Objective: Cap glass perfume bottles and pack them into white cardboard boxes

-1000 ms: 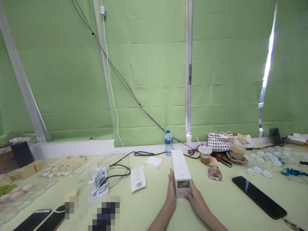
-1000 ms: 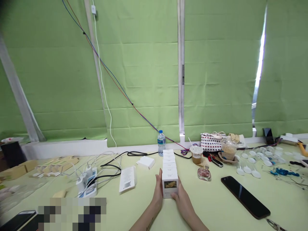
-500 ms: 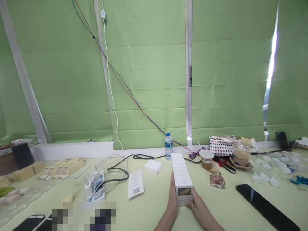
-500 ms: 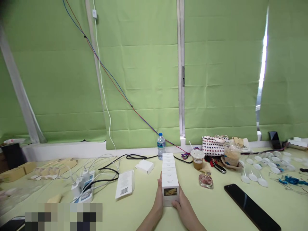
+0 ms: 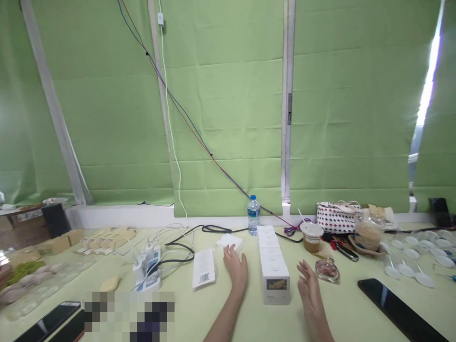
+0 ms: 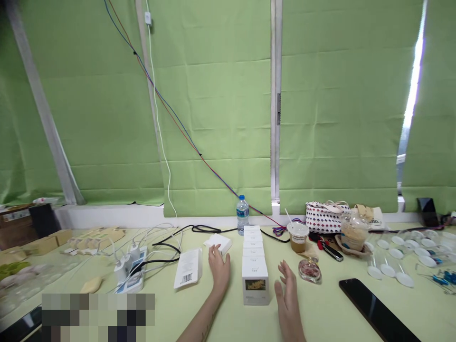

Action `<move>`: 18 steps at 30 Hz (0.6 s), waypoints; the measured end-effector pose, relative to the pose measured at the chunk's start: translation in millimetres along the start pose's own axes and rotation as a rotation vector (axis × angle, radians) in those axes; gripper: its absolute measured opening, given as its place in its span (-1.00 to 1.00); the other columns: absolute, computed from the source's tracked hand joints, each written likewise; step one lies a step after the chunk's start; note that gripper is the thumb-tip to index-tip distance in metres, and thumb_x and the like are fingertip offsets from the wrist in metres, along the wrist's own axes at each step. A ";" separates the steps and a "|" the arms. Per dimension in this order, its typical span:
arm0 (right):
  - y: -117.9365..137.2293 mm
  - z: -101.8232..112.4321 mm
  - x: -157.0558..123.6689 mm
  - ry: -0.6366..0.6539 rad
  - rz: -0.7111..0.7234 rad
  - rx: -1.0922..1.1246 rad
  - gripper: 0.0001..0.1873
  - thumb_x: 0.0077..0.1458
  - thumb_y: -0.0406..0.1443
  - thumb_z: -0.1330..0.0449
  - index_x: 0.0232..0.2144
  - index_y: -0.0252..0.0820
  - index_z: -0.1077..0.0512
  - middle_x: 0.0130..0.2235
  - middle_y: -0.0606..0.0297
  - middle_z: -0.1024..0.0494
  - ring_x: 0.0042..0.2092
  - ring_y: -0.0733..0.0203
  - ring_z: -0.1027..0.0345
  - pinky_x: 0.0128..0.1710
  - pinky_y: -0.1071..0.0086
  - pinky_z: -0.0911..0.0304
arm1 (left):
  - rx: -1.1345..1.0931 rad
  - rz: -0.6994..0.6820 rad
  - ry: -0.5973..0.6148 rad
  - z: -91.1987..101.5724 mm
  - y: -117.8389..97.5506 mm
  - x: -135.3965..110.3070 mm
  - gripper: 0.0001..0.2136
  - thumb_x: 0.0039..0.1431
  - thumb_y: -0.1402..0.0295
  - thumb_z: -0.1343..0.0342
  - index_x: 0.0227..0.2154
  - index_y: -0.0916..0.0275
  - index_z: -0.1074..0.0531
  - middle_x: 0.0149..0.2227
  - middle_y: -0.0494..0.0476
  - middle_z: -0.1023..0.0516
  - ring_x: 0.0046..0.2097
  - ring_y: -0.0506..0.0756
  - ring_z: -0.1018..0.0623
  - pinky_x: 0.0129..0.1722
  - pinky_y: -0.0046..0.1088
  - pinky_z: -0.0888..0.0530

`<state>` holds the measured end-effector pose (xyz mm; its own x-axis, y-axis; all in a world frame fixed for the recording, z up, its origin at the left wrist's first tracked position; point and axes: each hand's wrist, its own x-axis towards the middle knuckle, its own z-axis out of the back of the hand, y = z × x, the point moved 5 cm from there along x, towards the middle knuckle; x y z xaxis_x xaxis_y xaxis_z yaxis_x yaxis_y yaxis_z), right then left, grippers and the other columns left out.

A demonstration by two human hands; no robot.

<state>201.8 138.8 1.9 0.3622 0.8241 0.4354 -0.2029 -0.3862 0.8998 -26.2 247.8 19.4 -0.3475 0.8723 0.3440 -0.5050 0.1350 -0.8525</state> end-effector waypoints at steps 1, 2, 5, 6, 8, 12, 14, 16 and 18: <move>4.7 6.5 2.4 -0.059 0.042 -0.025 -0.38 0.27 0.01 0.12 0.26 -0.15 0.01 0.21 0.02 -0.19 0.24 -0.04 -0.07 0.15 0.07 -0.04 | 0.102 0.001 -0.009 0.8 4.0 11.6 -0.50 0.18 0.42 0.07 0.19 0.43 -0.10 0.36 0.47 0.10 0.39 0.25 0.22 0.32 -0.02 0.24; 8.6 12.1 4.3 -0.113 0.075 -0.048 -0.40 0.27 0.01 0.11 0.23 -0.17 -0.02 0.17 0.00 -0.20 0.20 -0.06 -0.10 0.12 0.05 -0.07 | 0.197 -0.001 -0.005 -0.1 7.3 22.1 -0.45 0.12 0.46 0.00 0.20 0.42 -0.10 0.37 0.48 0.12 0.39 0.31 0.25 0.30 0.08 0.27; 16.7 19.8 5.1 -0.186 0.149 -0.094 -0.44 0.25 0.02 0.08 0.16 -0.17 -0.10 0.09 0.03 -0.22 0.09 -0.06 -0.14 0.06 0.04 -0.09 | 0.428 -0.041 0.050 -9.3 12.3 42.2 -0.40 0.05 0.46 -0.09 0.21 0.30 -0.16 0.38 0.39 0.08 0.38 0.40 0.22 0.23 0.28 0.25; 19.9 19.8 3.2 -0.188 0.193 -0.116 -0.47 0.26 0.00 0.07 0.14 -0.16 -0.12 0.07 0.05 -0.23 0.06 -0.04 -0.16 0.04 0.05 -0.11 | 0.489 -0.059 0.071 -12.8 12.3 44.1 -0.42 0.07 0.44 -0.08 0.20 0.27 -0.19 0.37 0.37 0.04 0.37 0.43 0.18 0.21 0.32 0.22; 28.2 17.3 -3.3 -0.173 0.326 -0.175 -0.57 0.28 -0.07 0.05 0.10 -0.13 -0.15 0.03 0.09 -0.26 0.01 0.00 -0.19 -0.02 0.09 -0.16 | 0.592 -0.102 0.101 -18.1 10.8 40.4 -0.46 0.12 0.41 -0.01 0.21 0.29 -0.20 0.35 0.38 -0.03 0.36 0.47 0.12 0.18 0.36 0.17; 45.6 12.0 -20.3 -0.130 0.569 -0.266 -0.68 0.30 -0.21 0.05 0.07 -0.10 -0.18 0.02 0.11 -0.27 0.02 0.03 -0.22 -0.04 0.13 -0.21 | 0.730 -0.224 0.150 -16.3 9.7 6.3 -0.44 0.17 0.32 0.05 0.24 0.32 -0.14 0.34 0.39 -0.07 0.35 0.49 0.07 0.16 0.40 0.16; 53.7 10.1 -29.5 -0.116 0.674 -0.292 -0.69 0.30 -0.25 0.03 0.07 -0.11 -0.20 0.00 0.11 -0.30 0.02 0.05 -0.25 -0.06 0.19 -0.26 | 0.758 -0.291 0.187 -7.7 12.1 -20.1 -0.42 0.18 0.23 0.05 0.25 0.31 -0.13 0.33 0.40 -0.08 0.34 0.48 0.01 0.17 0.38 0.13; 60.7 6.2 -42.4 -0.101 0.794 -0.298 -0.69 0.27 -0.30 -0.01 0.06 -0.10 -0.23 -0.04 0.13 -0.33 -0.03 0.10 -0.32 -0.13 0.27 -0.32 | 0.764 -0.362 0.229 6.2 12.3 -49.0 -0.40 0.18 0.16 0.04 0.25 0.29 -0.13 0.33 0.40 -0.09 0.34 0.46 -0.03 0.19 0.34 0.11; 64.0 1.0 -59.1 -0.095 0.878 -0.264 -0.71 0.25 -0.37 -0.02 0.02 -0.10 -0.28 -0.10 0.16 -0.37 -0.11 0.15 -0.37 -0.19 0.33 -0.37 | 0.759 -0.435 0.277 24.4 6.5 -74.6 -0.41 0.16 0.13 0.01 0.23 0.25 -0.19 0.31 0.36 -0.17 0.33 0.43 -0.08 0.22 0.30 0.09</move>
<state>168.3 65.0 33.8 0.0511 0.2378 0.9700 -0.6370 -0.7402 0.2150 -22.8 172.2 -2.3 0.1473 0.9116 0.3839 -0.9645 0.2184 -0.1484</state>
